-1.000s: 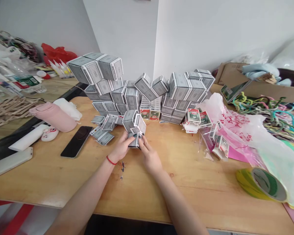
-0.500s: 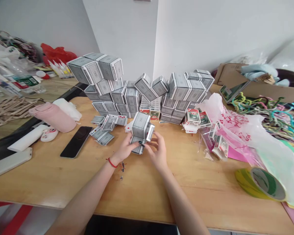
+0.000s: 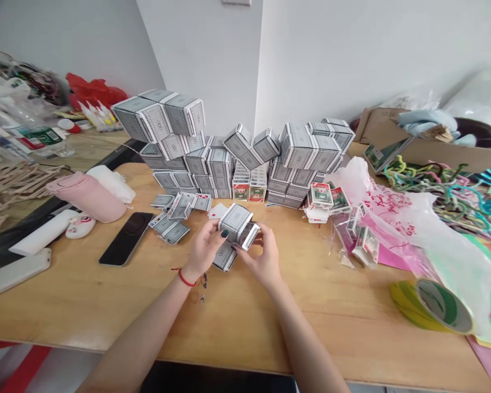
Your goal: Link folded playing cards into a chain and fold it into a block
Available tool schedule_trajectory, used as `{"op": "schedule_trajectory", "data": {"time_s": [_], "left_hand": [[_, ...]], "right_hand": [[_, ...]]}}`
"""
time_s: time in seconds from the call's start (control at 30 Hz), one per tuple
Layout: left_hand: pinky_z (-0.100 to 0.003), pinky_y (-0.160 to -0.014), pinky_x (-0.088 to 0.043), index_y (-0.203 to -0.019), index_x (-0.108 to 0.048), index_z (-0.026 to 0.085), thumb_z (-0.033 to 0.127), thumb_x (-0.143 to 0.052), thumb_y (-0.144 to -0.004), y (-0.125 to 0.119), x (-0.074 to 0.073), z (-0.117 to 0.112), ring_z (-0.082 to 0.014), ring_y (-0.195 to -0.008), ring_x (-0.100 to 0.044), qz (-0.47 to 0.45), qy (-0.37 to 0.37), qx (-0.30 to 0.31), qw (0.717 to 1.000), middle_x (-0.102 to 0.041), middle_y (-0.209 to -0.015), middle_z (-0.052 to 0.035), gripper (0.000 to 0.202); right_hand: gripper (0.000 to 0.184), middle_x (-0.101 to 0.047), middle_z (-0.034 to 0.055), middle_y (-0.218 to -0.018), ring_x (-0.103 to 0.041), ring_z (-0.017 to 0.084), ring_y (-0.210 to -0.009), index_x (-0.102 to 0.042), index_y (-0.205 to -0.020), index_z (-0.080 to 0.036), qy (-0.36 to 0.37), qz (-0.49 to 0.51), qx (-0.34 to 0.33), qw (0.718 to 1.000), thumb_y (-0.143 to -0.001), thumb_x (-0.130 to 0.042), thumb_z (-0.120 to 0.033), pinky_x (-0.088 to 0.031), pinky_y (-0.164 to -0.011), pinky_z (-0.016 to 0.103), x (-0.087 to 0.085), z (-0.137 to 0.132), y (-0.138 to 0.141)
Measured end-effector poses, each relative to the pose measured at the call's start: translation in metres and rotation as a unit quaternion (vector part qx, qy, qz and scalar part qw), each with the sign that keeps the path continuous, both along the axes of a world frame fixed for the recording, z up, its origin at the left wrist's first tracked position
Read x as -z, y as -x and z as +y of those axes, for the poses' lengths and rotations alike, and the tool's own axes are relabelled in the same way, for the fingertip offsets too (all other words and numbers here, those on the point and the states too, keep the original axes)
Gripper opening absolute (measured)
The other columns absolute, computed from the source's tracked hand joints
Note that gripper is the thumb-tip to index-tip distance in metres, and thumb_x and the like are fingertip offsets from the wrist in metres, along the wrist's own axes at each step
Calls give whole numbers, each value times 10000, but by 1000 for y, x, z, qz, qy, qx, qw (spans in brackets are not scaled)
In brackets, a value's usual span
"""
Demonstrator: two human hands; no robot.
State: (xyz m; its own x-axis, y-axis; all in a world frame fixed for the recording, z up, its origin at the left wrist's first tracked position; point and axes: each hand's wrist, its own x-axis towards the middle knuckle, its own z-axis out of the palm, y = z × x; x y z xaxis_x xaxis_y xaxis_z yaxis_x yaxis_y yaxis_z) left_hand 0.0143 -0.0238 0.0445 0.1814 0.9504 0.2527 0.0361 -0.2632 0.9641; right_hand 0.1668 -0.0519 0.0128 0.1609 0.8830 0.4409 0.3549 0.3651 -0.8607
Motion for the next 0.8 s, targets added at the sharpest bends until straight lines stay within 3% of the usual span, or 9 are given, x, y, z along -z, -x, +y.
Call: {"op": "schedule_trajectory", "data": {"time_s": [0.17,0.4,0.8], "left_hand": [[-224,-651,-356,-676,-515,174,367,-555,-746,0,4,-1,-129,-665,-468,39,-15,-77,996,-519,-665,4,209],[-208,-561,-327,-649,-490,171,369,-568,-728,2,11,10,-100,-578,-416,-28,48,-73,996,-464,-598,29,227],[-208,-576,-321,-618,-486,163,329,-593,-695,3,13,17,-93,-588,-412,-76,87,-62,991,-463,-601,35,212]], "right_hand": [[552,-511,92,-1111,-557,205,-944,-377,-1161,-242,11,23,-38,999,-679,-646,-256,-523,-741,342,0,-3,1],[511,-524,83,-1080,-581,196,-907,-388,-1107,-245,14,51,-32,998,-668,-650,-267,-538,-681,319,6,-1,-1],[492,-528,113,-1143,-597,196,-933,-351,-1046,-251,28,128,-53,990,-669,-666,-275,-543,-695,319,17,0,-4]]}}
